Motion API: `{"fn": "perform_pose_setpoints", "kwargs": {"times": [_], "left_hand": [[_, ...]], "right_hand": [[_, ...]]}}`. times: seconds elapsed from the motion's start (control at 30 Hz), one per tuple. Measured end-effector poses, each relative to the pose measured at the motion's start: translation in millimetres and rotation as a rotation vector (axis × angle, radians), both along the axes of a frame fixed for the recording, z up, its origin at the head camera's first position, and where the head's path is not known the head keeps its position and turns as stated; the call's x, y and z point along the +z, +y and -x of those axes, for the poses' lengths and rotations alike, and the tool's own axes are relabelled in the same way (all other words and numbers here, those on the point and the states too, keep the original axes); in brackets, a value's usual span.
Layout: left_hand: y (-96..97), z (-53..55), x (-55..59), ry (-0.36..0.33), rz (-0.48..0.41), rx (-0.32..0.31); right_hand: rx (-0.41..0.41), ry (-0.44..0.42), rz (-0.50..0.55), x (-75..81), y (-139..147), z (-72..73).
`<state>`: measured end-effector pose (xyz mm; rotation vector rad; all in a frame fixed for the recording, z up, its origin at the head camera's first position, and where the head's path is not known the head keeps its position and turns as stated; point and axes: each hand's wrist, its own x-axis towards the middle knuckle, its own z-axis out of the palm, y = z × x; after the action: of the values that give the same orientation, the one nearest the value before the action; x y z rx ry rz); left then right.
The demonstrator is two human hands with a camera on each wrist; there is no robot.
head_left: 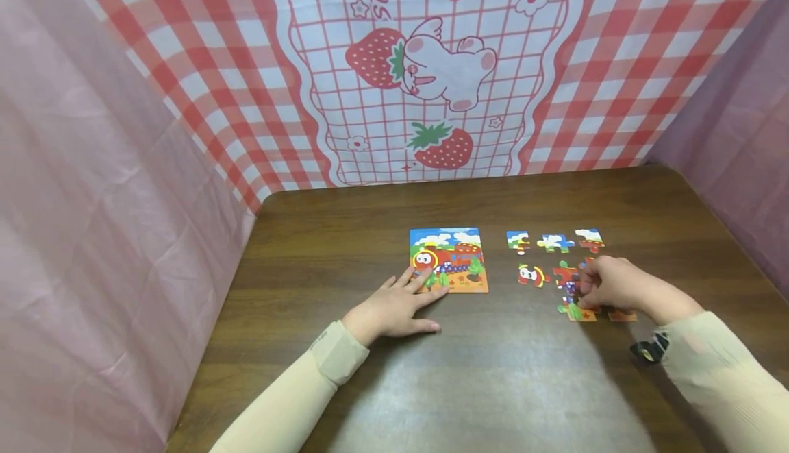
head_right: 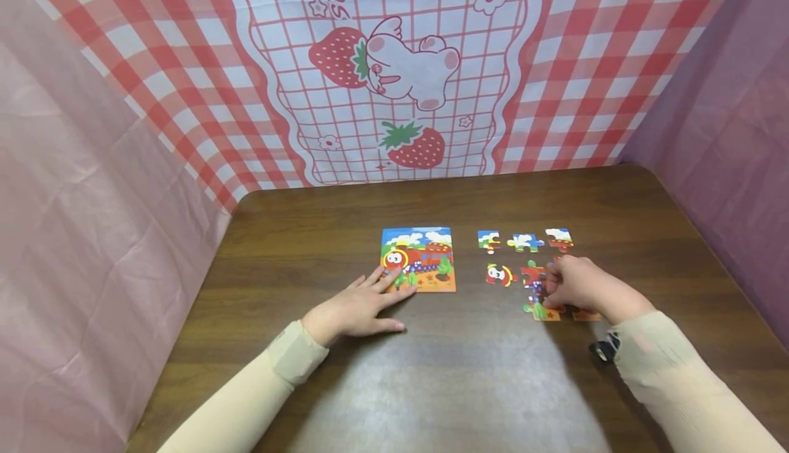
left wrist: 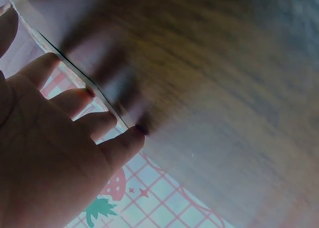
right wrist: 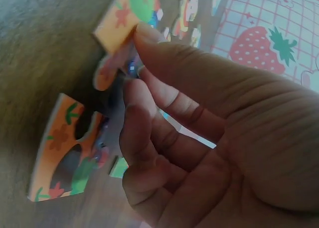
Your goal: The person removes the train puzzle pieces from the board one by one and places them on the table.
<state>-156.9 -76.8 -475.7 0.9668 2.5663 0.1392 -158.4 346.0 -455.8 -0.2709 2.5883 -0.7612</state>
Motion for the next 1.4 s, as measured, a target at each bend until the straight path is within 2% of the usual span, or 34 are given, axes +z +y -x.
{"fn": "perform_pose_setpoints", "kwargs": {"times": [0.33,0.57,0.77,1.0,1.17,1.4], "left_hand": [[-0.9,-0.1,-1.2,0.021,0.005,-0.005],[-2.2,0.9,-0.1,0.021,0.006,-0.007],[-4.8,1.8,-0.1,0.032,0.022,0.000],[-7.7,3.0,-0.1,0.012,0.046,0.017],[-9.2,3.8,1.8,0.016,0.058,0.012],[-13.5,5.6,1.7,0.009,0.059,0.002]], "right_hand": [[0.090,0.108,0.036,13.8,-19,15.0],[0.108,0.110,0.114,20.9,-53,27.3],[0.111,0.125,0.122,24.2,-87,37.8],[0.166,0.222,0.146,16.9,-129,54.1],[0.194,0.217,0.174,8.8,-163,64.9],[0.255,0.235,0.108,-1.8,-201,71.8]]}}
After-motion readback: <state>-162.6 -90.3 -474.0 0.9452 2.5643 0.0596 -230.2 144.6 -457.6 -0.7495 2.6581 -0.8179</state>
